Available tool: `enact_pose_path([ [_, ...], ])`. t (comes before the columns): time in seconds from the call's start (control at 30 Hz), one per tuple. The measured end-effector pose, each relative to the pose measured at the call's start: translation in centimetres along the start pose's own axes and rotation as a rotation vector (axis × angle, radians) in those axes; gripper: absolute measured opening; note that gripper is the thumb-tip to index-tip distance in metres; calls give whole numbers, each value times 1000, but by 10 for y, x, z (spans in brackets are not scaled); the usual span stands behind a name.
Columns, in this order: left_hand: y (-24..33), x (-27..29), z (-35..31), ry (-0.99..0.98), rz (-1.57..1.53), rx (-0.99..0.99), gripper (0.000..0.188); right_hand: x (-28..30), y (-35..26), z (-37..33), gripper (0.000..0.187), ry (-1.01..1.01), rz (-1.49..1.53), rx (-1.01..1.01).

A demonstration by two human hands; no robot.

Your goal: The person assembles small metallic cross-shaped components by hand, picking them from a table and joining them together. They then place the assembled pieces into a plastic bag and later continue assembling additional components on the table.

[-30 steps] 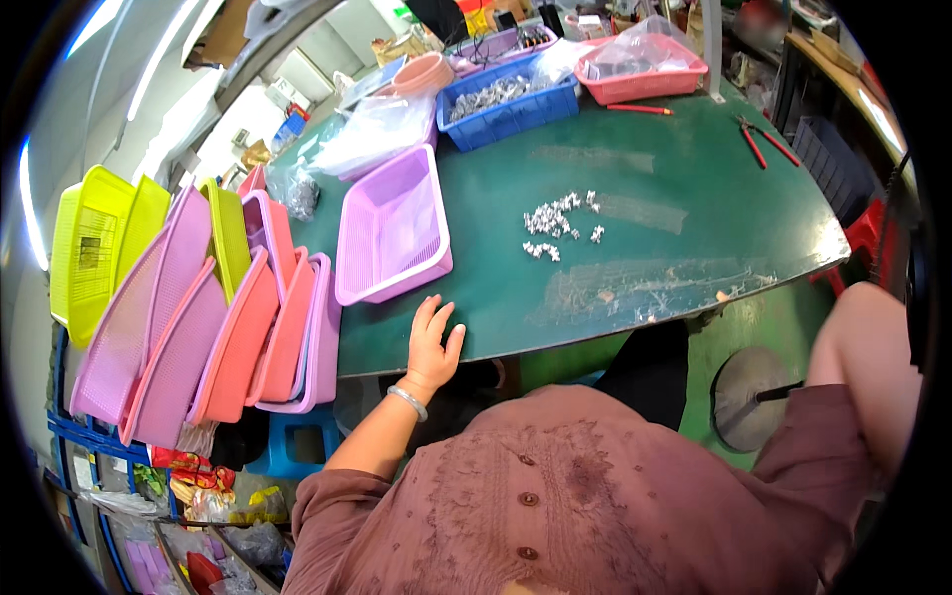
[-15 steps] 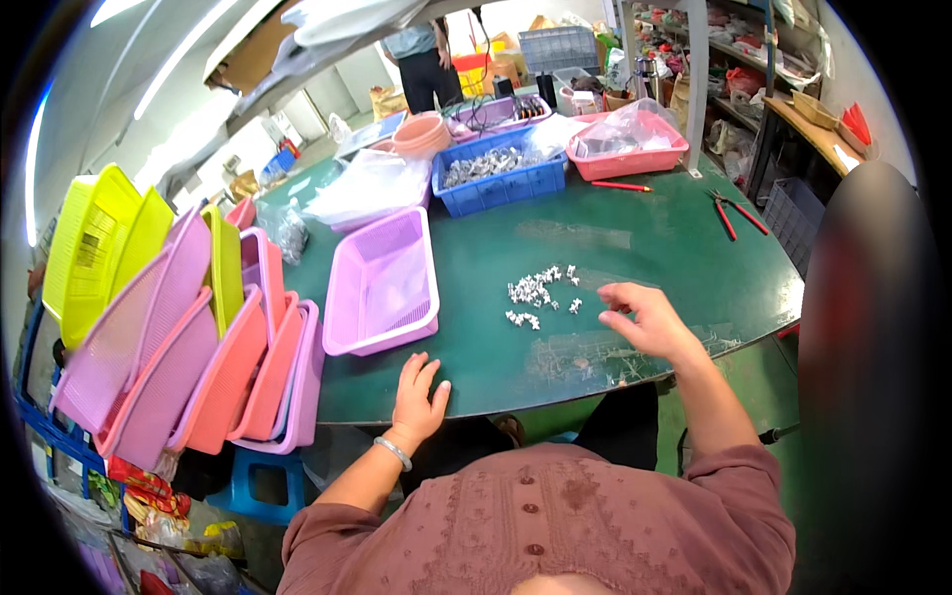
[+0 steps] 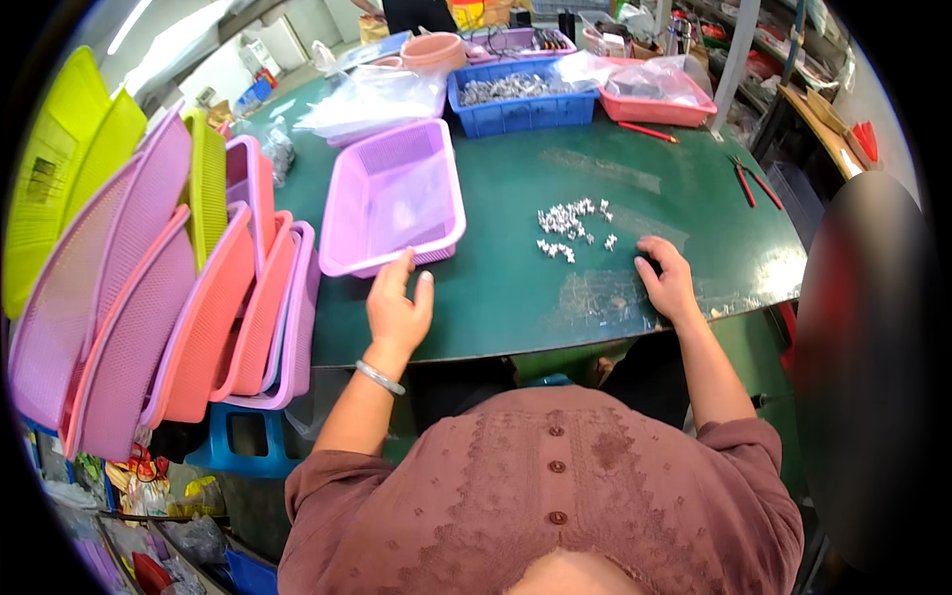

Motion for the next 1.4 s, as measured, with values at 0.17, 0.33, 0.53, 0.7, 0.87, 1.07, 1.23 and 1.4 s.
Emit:
enact_pose_path([
  [0.17,-28,13,-1,49,24,79,30,-6,-4,1,20,-26,-79,37],
  [0.33,-8,18,-5,96,-115,133,35,-7,-14,-1,18,-71,-89,-7],
  [0.53,36,-32,9,-229,-413,-62,21,-27,-43,14,18,-204,-103,90],
  [0.7,39,-86,38,-510,-431,-6,23,-59,-61,33,20,-297,-150,198],
  [0.87,28,-125,57,-627,-259,-49,28,-85,-70,49,26,-317,-230,228],
  [1.07,28,-144,61,-706,-208,-72,23,-101,-71,57,21,-376,-263,215],
  [1.23,25,-145,59,-671,-232,-51,16,-100,-68,59,16,-426,-241,201],
  [1.4,13,-141,58,-570,-599,173,12,-89,-70,76,18,-454,-97,190],
])
Point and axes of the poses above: each hand's wrist, its own z-axis towards the middle knuckle, its own x-axis out of the back of the hand, y = z × x, the point moved 3 cm from there along z, towards the middle knuckle, and after that the axes turned 7 degrees about -x, right-handed, at the moved point
